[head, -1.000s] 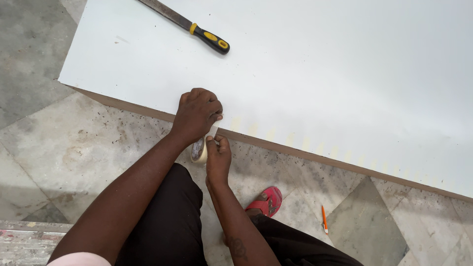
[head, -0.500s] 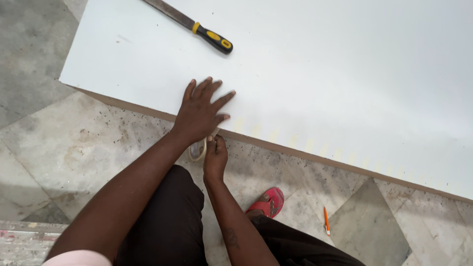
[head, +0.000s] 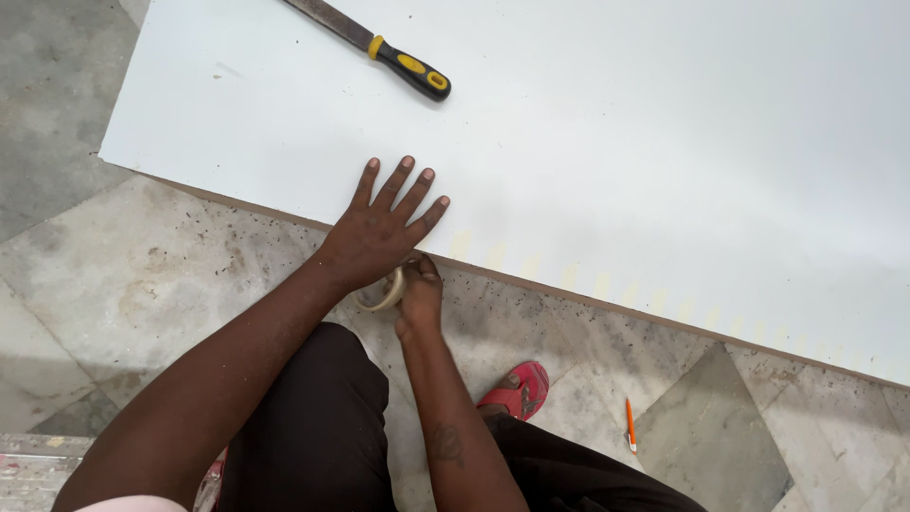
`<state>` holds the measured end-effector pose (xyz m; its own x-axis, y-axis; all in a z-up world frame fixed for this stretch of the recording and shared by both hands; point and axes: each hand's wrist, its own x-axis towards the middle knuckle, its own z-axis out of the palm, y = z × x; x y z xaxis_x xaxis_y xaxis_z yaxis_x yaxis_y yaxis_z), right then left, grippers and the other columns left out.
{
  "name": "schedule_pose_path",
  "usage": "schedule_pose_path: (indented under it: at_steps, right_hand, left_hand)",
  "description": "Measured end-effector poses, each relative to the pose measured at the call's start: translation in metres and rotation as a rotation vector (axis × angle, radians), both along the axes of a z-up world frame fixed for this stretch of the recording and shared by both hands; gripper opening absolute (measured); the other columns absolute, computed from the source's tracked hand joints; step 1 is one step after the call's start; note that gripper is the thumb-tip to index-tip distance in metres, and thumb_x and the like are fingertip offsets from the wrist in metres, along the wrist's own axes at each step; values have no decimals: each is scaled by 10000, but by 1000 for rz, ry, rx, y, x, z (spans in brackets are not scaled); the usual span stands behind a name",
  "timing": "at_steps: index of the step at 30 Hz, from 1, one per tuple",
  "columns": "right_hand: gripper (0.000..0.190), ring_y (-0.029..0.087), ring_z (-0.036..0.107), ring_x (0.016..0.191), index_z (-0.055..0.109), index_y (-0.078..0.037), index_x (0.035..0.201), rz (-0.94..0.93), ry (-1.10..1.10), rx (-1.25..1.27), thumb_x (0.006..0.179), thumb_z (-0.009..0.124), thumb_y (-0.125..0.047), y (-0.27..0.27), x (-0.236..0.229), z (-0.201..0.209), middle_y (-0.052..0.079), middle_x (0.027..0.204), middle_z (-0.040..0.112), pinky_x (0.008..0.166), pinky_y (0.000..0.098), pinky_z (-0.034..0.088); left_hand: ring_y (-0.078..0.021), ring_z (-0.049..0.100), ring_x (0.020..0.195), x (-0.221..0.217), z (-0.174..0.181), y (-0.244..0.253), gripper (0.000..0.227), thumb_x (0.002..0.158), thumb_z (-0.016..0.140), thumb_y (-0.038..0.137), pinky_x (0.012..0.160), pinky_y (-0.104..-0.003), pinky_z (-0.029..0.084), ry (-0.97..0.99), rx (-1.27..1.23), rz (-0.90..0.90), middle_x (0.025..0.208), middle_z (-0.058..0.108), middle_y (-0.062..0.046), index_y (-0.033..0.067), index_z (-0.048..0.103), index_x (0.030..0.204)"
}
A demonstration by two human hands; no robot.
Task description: The person applies masking tape along the edges of a large white board. They use a utility knife to cut the tape and smooth it down. The person works on multiple edges of the board, ensuring the tape is straight and secure.
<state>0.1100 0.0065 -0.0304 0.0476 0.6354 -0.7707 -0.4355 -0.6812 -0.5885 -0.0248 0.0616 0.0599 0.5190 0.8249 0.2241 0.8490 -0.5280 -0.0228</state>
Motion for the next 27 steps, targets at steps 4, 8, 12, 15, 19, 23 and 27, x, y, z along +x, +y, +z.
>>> schedule_pose_path:
  at_steps: [4,8,12,15,19,23,27]
  right_hand:
    - [203,136,542,628,581,-128,1158,-149,612,-326,1033,466,-240,0,6,-33,5,789,603,764,400,567]
    - [184,144,586,674,561,-132,1227,96,268,-173,1054,544,-194,-32,0,-19,24,828,597,757,404,555]
    - [433,161,685,798,429,-105,1424,400,-54,178,1016,561,-158,-53,-12,29,88,941,686,779,360,566]
    - [577,169,707,881,349,-80,1545,493,-137,409,1029,587,-179,-56,-18,54,116,1029,708,792,342,576]
    - [696,176,729,1029,232,-50,1636,521,-111,709,1065,594,-215,-56,-28,76,124,1239,681,892,330,602]
    - [783,183,734,968,138,-63,1678,522,-92,717,1062,595,-222,-55,-36,95,180,1199,675,852,323,634]
    - [823,178,716,877,96,-94,1650,557,-255,702,1009,603,-195,-41,-41,134,188,1261,655,717,317,633]
  left_hand:
    - [-447,162,1541,-2,3,-1,924,787,765,456,1204,-714,107,-109,-223,-54,1651,297,-196,163,369,1568]
    - [-412,150,1530,0,1,-1,900,811,762,356,1190,-687,117,16,-133,-32,1652,284,-150,201,339,1590]
    - [-286,270,1478,-12,22,0,947,680,810,220,1173,-535,278,157,63,-29,1608,360,-58,279,431,1546]
    - [-298,512,1359,-41,47,-26,464,820,796,258,1066,-455,487,-415,-334,-20,1413,569,-112,96,634,1223]
    - [-213,646,1038,-51,75,-53,388,816,819,341,846,-413,548,-622,-740,359,1098,657,-40,97,681,1085]
    - [-233,704,881,-55,72,-60,396,824,780,352,761,-403,580,-901,-954,502,1049,641,-51,104,680,1116]
    - [-235,686,963,-62,61,-63,346,945,708,393,837,-408,552,-872,-888,458,1036,685,-95,71,689,1071]
